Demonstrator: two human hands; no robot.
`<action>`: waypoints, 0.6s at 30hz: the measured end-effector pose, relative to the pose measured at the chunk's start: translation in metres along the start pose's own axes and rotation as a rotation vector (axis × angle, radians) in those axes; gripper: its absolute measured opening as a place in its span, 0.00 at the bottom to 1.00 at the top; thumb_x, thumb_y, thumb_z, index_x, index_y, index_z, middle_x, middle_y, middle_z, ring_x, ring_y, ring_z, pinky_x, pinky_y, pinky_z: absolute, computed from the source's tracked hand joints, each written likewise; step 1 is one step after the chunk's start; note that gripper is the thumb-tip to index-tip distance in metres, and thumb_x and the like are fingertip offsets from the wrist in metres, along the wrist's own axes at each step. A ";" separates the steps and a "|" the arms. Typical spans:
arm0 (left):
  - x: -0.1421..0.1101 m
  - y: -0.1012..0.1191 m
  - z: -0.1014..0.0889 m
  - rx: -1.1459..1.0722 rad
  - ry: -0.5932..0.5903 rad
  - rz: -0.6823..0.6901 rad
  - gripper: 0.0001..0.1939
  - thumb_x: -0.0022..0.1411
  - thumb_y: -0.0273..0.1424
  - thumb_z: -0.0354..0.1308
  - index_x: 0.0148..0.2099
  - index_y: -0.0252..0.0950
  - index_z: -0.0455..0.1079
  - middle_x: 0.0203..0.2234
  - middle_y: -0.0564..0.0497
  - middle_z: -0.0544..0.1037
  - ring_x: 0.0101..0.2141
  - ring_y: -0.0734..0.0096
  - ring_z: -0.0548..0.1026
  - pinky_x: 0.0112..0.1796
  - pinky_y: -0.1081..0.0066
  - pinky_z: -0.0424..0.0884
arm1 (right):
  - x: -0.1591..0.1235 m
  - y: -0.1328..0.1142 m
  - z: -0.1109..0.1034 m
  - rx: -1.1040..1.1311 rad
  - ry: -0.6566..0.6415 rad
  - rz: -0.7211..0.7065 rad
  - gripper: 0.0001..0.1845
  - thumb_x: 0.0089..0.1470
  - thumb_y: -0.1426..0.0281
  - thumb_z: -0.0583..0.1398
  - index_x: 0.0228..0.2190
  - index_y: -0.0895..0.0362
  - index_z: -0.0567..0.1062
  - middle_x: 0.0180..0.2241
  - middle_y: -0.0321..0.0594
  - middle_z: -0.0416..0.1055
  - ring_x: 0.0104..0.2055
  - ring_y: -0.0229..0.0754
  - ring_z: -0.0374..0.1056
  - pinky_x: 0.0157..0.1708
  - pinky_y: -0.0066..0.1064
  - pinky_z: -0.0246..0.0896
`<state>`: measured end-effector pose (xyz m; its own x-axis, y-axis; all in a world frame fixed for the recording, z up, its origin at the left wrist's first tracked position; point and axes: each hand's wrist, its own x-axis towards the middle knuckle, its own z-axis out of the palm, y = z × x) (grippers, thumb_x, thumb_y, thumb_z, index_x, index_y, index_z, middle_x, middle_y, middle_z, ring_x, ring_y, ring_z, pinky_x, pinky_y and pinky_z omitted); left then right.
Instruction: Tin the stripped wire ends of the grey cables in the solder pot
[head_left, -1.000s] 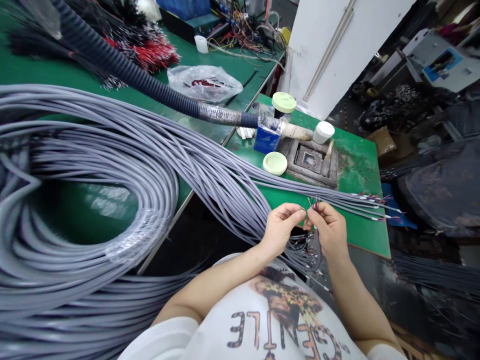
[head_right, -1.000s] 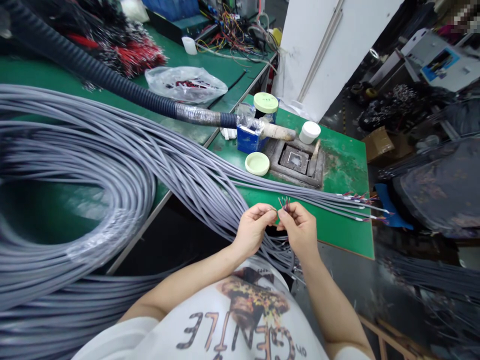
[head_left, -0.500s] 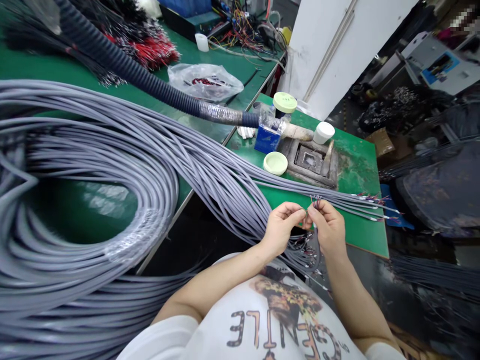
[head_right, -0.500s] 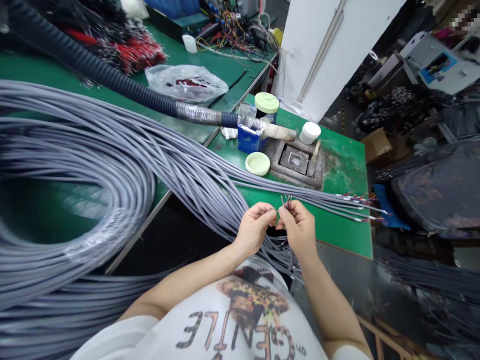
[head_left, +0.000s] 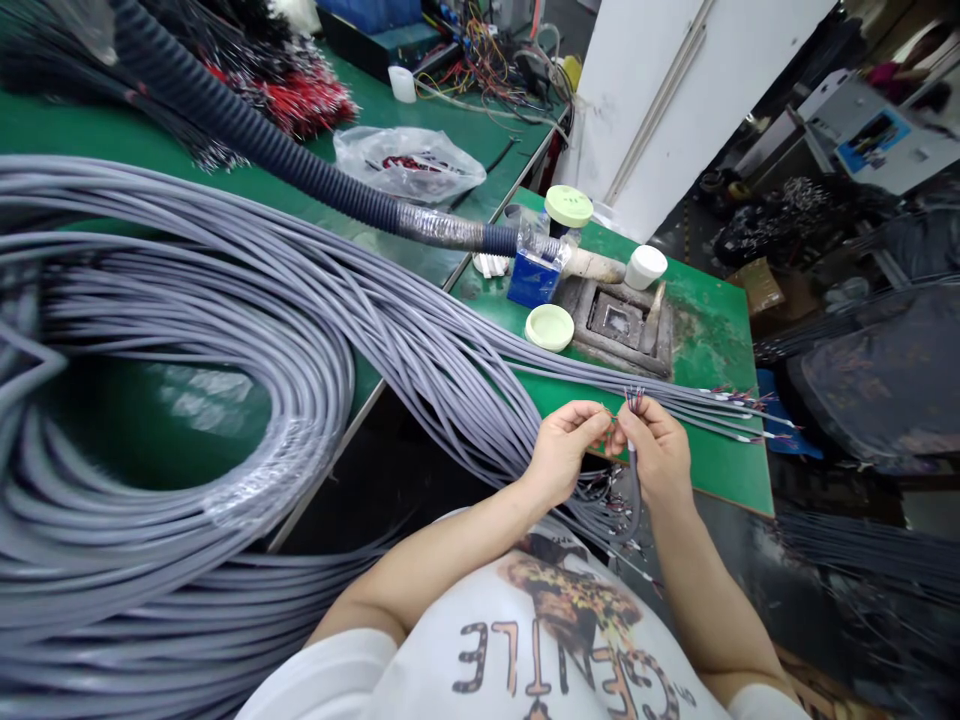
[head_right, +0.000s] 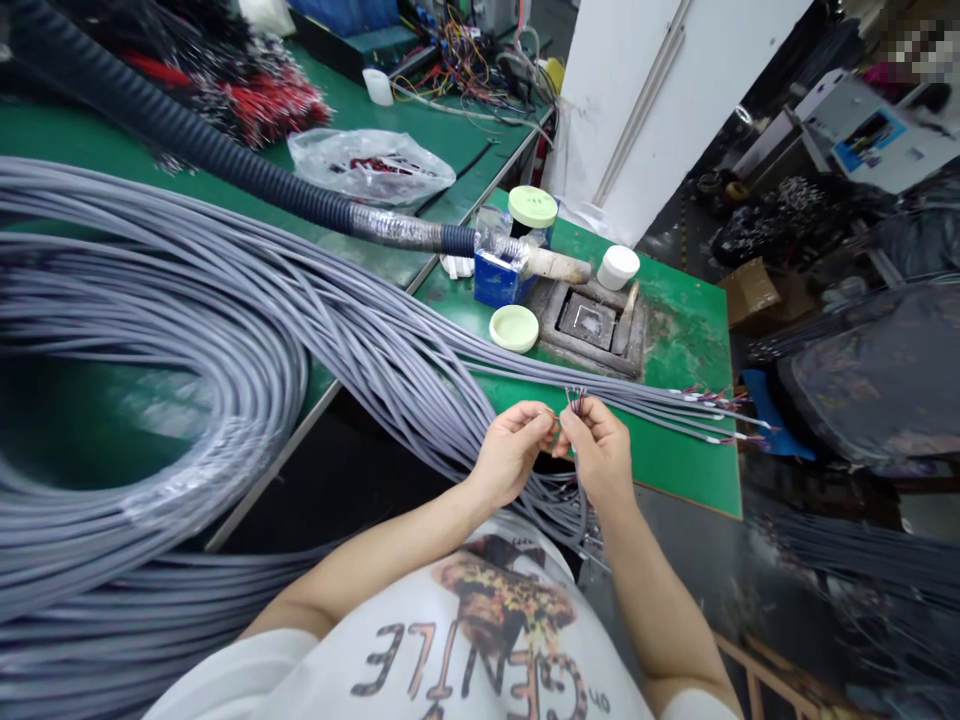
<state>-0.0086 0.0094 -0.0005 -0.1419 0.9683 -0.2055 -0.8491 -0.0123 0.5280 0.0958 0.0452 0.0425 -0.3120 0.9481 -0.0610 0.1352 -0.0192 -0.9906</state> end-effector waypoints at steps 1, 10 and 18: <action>0.001 0.000 0.000 0.009 0.001 0.004 0.12 0.49 0.35 0.69 0.31 0.33 0.72 0.22 0.55 0.74 0.22 0.79 0.69 0.28 0.75 0.66 | 0.001 0.000 -0.001 -0.010 -0.005 -0.001 0.09 0.56 0.64 0.60 0.28 0.55 0.69 0.17 0.28 0.66 0.19 0.32 0.63 0.24 0.26 0.61; 0.003 -0.002 -0.005 0.085 0.026 0.061 0.11 0.50 0.34 0.67 0.31 0.34 0.71 0.20 0.57 0.72 0.22 0.80 0.67 0.29 0.76 0.64 | 0.004 -0.002 -0.002 -0.092 -0.029 -0.029 0.10 0.55 0.64 0.61 0.27 0.56 0.69 0.18 0.29 0.66 0.20 0.33 0.62 0.24 0.26 0.60; 0.003 -0.005 -0.005 0.048 0.052 0.059 0.10 0.52 0.34 0.66 0.31 0.34 0.70 0.21 0.57 0.72 0.23 0.81 0.68 0.30 0.77 0.64 | 0.005 -0.002 -0.002 -0.188 -0.018 -0.078 0.09 0.56 0.64 0.60 0.28 0.56 0.70 0.20 0.30 0.66 0.21 0.33 0.63 0.24 0.26 0.62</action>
<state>-0.0075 0.0110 -0.0073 -0.2182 0.9521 -0.2143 -0.8133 -0.0560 0.5792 0.0953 0.0506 0.0442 -0.3452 0.9385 0.0111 0.2825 0.1151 -0.9523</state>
